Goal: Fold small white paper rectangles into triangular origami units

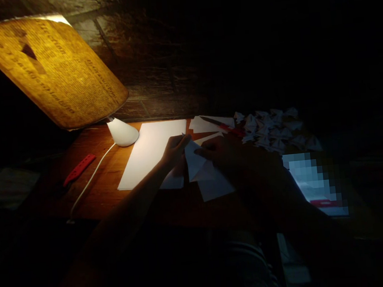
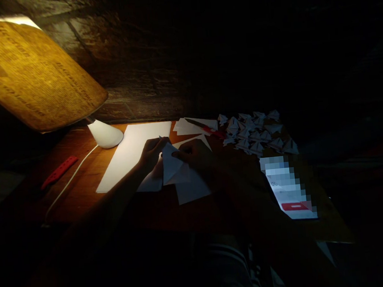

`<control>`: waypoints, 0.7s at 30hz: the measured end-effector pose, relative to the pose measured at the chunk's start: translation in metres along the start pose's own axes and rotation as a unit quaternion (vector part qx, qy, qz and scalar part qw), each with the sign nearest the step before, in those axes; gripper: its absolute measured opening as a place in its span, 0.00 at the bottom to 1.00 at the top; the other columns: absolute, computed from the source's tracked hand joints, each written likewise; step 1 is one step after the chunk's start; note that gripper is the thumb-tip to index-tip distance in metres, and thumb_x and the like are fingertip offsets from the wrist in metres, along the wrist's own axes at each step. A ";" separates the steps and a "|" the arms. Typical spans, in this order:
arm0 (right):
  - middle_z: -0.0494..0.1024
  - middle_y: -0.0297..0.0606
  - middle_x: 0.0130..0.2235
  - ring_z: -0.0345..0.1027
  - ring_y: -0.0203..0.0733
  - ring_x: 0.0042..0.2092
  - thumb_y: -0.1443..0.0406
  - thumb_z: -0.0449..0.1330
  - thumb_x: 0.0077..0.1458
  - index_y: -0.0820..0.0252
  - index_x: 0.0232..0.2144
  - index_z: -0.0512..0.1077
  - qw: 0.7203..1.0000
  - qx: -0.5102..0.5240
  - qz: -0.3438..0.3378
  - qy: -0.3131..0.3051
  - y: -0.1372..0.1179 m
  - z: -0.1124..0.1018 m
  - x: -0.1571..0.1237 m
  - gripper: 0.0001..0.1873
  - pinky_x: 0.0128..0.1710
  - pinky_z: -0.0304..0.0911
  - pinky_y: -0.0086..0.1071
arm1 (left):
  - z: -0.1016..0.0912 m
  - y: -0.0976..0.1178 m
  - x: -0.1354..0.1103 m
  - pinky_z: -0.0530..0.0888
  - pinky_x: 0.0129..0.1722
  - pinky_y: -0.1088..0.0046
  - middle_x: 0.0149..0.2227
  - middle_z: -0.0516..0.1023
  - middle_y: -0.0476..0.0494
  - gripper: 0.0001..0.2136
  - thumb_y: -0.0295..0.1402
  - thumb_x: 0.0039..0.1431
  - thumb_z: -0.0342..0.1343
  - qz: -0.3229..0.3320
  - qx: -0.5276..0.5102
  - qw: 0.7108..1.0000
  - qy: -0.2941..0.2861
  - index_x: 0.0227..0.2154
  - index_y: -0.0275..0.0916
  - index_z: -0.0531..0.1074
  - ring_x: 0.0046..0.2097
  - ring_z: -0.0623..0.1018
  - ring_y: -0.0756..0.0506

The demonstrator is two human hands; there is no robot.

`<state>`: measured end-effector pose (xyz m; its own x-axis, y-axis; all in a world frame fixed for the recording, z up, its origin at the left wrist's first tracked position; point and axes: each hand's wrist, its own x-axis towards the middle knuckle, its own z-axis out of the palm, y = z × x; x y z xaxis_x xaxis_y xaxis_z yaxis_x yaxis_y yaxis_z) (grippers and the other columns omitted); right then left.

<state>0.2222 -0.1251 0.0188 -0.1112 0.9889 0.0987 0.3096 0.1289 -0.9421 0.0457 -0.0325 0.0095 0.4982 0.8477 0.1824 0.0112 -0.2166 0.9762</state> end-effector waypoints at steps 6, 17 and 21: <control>0.64 0.29 0.22 0.55 0.33 0.25 0.40 0.67 0.54 0.57 0.19 0.65 1.000 -0.003 -0.001 -0.017 -0.001 0.000 0.002 0.31 0.27 0.48 0.32 | 0.000 0.003 -0.003 0.54 0.22 0.73 0.17 0.59 0.53 0.32 0.62 0.53 0.65 0.028 0.027 0.999 0.020 0.15 0.39 0.62 0.22 0.60 0.54; 0.62 0.28 0.22 0.53 0.32 0.26 0.37 0.65 0.54 0.57 0.19 0.64 0.999 -0.015 -0.036 -0.014 0.006 0.000 0.006 0.33 0.26 0.46 0.32 | 0.002 0.012 -0.004 0.54 0.23 0.75 0.18 0.59 0.53 0.29 0.57 0.50 0.68 0.002 0.031 0.999 -0.021 0.16 0.38 0.63 0.23 0.60 0.54; 0.62 0.28 0.22 0.53 0.33 0.26 0.38 0.65 0.55 0.57 0.19 0.64 0.999 -0.013 -0.022 -0.023 0.008 0.000 0.006 0.32 0.27 0.46 0.32 | 0.003 0.013 -0.005 0.54 0.24 0.75 0.18 0.59 0.54 0.27 0.53 0.51 0.69 0.000 0.021 1.000 -0.023 0.16 0.38 0.63 0.23 0.60 0.54</control>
<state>0.2242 -0.1182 0.0124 -0.1685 0.9778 0.1245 0.3285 0.1748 -0.9282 0.0462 -0.0409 0.0212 0.5379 0.8245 0.1759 0.0462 -0.2371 0.9704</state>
